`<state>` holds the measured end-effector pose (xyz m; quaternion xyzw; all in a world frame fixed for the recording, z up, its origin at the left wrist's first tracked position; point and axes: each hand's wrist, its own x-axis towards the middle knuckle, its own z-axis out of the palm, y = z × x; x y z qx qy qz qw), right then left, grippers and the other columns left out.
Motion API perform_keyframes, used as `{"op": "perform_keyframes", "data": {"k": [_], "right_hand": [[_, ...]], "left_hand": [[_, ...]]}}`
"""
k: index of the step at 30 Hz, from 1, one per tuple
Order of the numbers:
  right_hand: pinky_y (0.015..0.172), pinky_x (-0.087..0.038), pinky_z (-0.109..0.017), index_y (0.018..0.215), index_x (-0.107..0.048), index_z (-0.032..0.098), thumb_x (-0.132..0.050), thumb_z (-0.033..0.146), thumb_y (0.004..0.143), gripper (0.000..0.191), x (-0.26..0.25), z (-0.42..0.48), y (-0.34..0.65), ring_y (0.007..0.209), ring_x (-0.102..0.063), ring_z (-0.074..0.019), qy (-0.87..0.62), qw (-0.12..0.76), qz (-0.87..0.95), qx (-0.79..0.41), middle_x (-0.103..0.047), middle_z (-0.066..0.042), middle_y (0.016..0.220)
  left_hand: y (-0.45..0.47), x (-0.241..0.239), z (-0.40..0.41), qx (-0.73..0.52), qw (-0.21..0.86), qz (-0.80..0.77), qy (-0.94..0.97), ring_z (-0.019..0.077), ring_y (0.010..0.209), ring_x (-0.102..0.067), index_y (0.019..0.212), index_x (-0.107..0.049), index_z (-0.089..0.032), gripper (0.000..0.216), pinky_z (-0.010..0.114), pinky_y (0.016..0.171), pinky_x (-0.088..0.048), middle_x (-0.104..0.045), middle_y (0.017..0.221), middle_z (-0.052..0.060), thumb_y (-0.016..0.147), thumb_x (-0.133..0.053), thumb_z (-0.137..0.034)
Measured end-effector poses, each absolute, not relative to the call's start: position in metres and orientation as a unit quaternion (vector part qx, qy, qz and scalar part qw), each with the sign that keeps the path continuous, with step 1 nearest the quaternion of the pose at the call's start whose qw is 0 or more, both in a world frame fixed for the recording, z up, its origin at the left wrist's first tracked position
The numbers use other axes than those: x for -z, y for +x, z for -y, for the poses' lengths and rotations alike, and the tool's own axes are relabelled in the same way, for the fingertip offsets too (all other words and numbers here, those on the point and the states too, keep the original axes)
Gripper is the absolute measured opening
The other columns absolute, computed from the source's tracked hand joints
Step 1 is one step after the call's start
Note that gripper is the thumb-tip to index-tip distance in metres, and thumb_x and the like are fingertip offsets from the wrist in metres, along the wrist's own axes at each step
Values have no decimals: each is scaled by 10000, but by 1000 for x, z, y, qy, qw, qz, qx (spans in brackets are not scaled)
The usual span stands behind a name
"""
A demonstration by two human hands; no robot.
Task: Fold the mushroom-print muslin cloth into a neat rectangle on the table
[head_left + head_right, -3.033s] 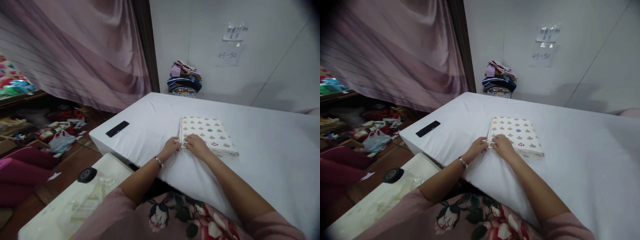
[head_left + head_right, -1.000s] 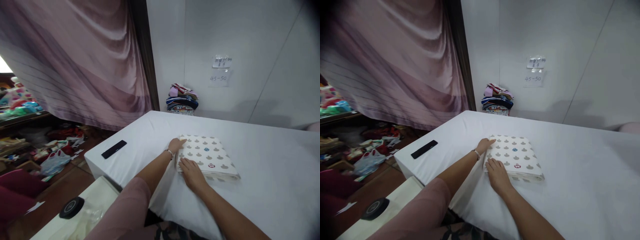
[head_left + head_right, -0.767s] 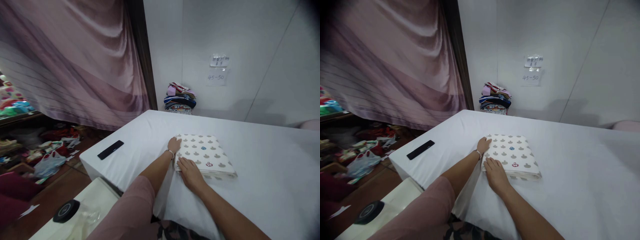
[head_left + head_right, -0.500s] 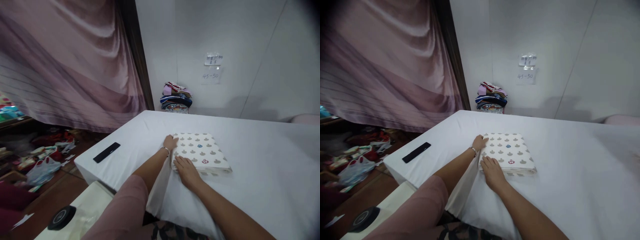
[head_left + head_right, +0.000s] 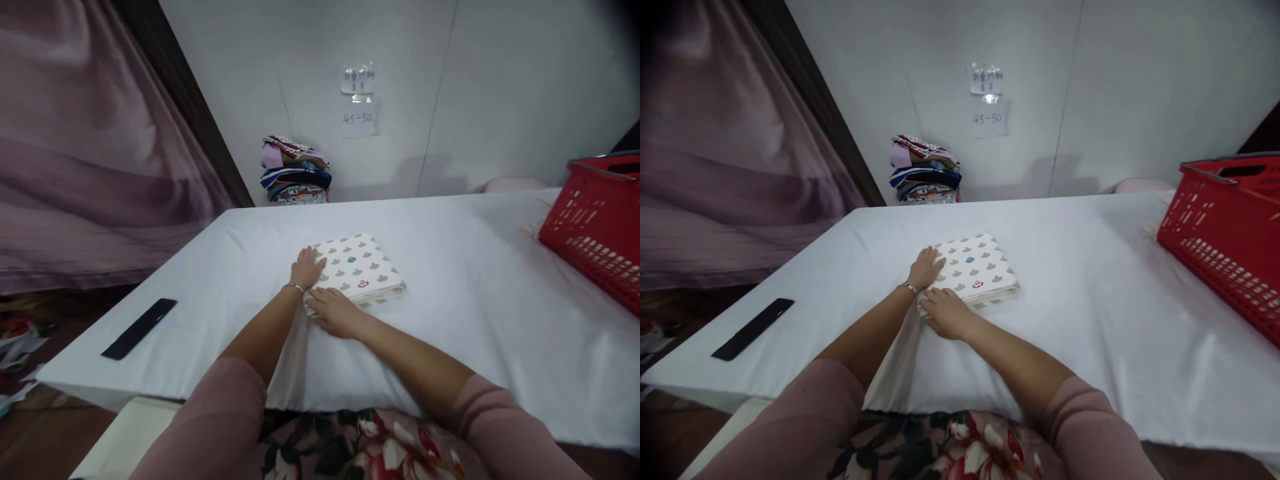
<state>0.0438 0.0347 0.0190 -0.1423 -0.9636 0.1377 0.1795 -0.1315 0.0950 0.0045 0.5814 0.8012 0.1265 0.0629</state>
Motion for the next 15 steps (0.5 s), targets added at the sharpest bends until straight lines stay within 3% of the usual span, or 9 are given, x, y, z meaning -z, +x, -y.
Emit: {"op": "perform_keyframes", "data": {"k": [3, 5, 7, 9, 12, 15], "right_hand": [[894, -431, -274, 1098, -619, 188, -489, 218, 886, 250, -37, -58, 61, 1014, -580, -158, -176, 195, 950, -169, -661, -34, 1104], [960, -391, -347, 1204, -559, 118, -375, 213, 933, 341, -42, -80, 78, 1105, -538, -202, -249, 226, 928, -158, -613, -117, 1202], [1003, -347, -378, 1212, -564, 141, -423, 241, 916, 344, -39, -102, 96, 1188, -480, -228, -346, 241, 898, -127, -576, -123, 1259], [1015, -324, -428, 1245, -539, 162, -481, 291, 888, 384, -29, -119, 111, 1269, -394, -262, -398, 195, 890, -106, -493, -134, 1353], [1034, -299, -457, 1248, -532, 197, -458, 341, 899, 385, -13, -132, 123, 1325, -325, -256, -423, 131, 886, -134, -410, -109, 1431], [1057, -282, -459, 1221, -563, 210, -480, 336, 882, 372, -8, -136, 125, 1344, -308, -255, -425, 133, 875, -191, -401, -95, 1442]], "left_hand": [[-132, -5, -96, -132, 73, -800, 580, 246, 1416, -130, 1401, -342, -213, 575, 444, 1111, -243, -199, 1537, 47, 904, -332, -502], [-132, -5, -96, -139, 83, -798, 581, 259, 1417, -120, 1402, -343, -207, 583, 446, 1106, -261, -196, 1538, 46, 901, -335, -505], [-132, -4, -95, -146, 88, -795, 582, 262, 1417, -115, 1404, -341, -198, 591, 444, 1107, -259, -193, 1538, 46, 899, -338, -505], [-132, -3, -94, -150, 90, -794, 582, 254, 1418, -113, 1407, -336, -194, 593, 434, 1113, -247, -189, 1539, 47, 901, -337, -503], [-132, -2, -93, -147, 87, -795, 583, 237, 1419, -111, 1407, -333, -199, 584, 419, 1117, -235, -188, 1540, 46, 905, -334, -498], [-131, -7, -93, -140, 89, -795, 584, 235, 1418, -116, 1401, -337, -214, 566, 426, 1113, -239, -192, 1539, 42, 908, -332, -491]]}}
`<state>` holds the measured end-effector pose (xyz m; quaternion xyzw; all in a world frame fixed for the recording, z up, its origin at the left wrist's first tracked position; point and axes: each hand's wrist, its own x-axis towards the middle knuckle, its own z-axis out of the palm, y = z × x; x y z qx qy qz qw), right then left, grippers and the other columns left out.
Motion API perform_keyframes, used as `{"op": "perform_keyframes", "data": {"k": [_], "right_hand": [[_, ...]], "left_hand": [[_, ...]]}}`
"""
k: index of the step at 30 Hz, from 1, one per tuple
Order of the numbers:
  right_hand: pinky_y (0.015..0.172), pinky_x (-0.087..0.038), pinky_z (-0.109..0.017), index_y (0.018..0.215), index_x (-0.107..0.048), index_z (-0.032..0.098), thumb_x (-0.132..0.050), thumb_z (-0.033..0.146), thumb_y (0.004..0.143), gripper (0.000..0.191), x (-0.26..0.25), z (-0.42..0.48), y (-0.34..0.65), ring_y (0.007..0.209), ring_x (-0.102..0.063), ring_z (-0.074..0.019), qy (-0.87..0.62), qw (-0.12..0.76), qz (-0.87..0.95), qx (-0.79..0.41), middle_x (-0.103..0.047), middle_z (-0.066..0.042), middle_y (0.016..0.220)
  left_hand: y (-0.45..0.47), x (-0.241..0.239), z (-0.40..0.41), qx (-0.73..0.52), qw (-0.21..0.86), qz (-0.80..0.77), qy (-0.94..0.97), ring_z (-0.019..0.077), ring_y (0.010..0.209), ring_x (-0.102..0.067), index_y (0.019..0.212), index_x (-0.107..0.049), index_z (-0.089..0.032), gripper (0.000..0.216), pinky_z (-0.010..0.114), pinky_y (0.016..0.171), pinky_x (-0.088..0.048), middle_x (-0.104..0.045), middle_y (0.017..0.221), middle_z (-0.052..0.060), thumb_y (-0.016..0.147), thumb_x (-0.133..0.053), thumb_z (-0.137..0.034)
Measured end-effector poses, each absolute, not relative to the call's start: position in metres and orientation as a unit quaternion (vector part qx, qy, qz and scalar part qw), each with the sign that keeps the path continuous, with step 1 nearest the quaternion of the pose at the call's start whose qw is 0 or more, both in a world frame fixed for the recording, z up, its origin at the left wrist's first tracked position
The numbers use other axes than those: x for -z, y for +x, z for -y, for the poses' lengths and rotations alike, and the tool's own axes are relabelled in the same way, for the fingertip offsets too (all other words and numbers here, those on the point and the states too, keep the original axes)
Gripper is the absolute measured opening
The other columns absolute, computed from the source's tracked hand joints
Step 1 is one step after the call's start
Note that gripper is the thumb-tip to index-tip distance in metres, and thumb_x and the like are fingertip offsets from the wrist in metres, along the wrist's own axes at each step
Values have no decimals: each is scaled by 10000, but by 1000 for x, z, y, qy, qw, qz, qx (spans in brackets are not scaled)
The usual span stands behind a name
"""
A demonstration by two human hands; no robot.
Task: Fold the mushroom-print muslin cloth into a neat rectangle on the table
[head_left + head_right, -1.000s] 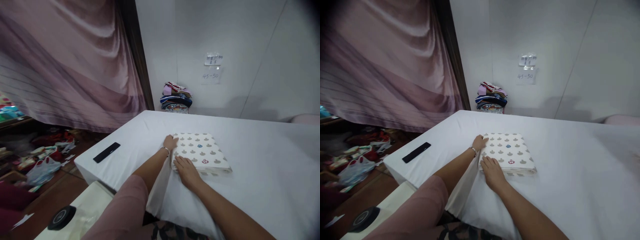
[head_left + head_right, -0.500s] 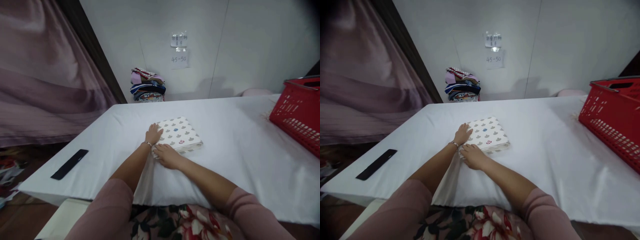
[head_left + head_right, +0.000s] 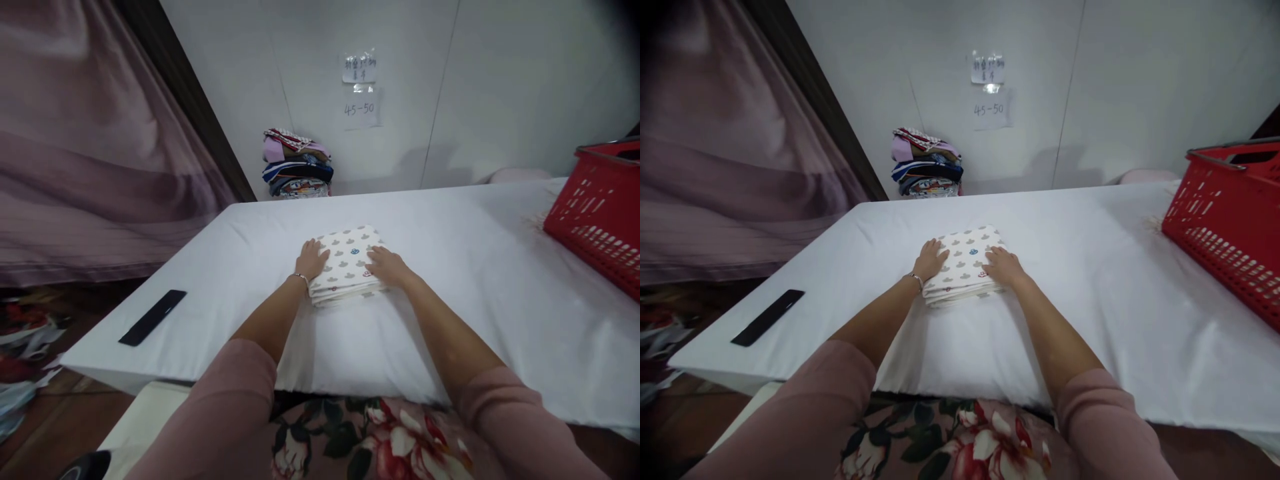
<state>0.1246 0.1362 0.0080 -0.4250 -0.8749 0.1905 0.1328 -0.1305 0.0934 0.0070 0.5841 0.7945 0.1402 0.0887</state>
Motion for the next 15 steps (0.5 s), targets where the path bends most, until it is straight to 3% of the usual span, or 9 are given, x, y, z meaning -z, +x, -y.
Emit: {"op": "perform_keyframes", "data": {"k": [4, 8, 15], "right_hand": [[1014, -370, -415, 1189, -608, 208, -513, 366, 855, 381, -12, -144, 130, 1261, -442, -252, -451, 212, 801, -333, -473, -91, 1390], [959, -430, -392, 1289, -538, 193, -516, 446, 839, 517, -10, -156, 145, 1149, -547, -247, -515, 283, 696, -412, -544, -106, 1318], [978, -395, -350, 1342, -490, 183, -573, 448, 774, 632, 0, -159, 148, 1173, -525, -278, -560, 212, 719, -353, -538, -94, 1330]], "left_hand": [[-121, -26, -95, -89, 82, -801, 587, 299, 1406, -132, 1384, -362, -182, 570, 515, 1109, -162, -193, 1535, 86, 905, -369, -491], [-101, -35, -81, -92, 39, -774, 626, 310, 1405, -123, 1389, -347, -181, 630, 533, 1112, -96, -180, 1537, 101, 899, -340, -576], [-95, -2, -42, -144, 36, -736, 660, 246, 1383, -243, 1322, -440, -238, 470, 498, 1120, -144, -351, 1472, 82, 927, -363, -480]]}}
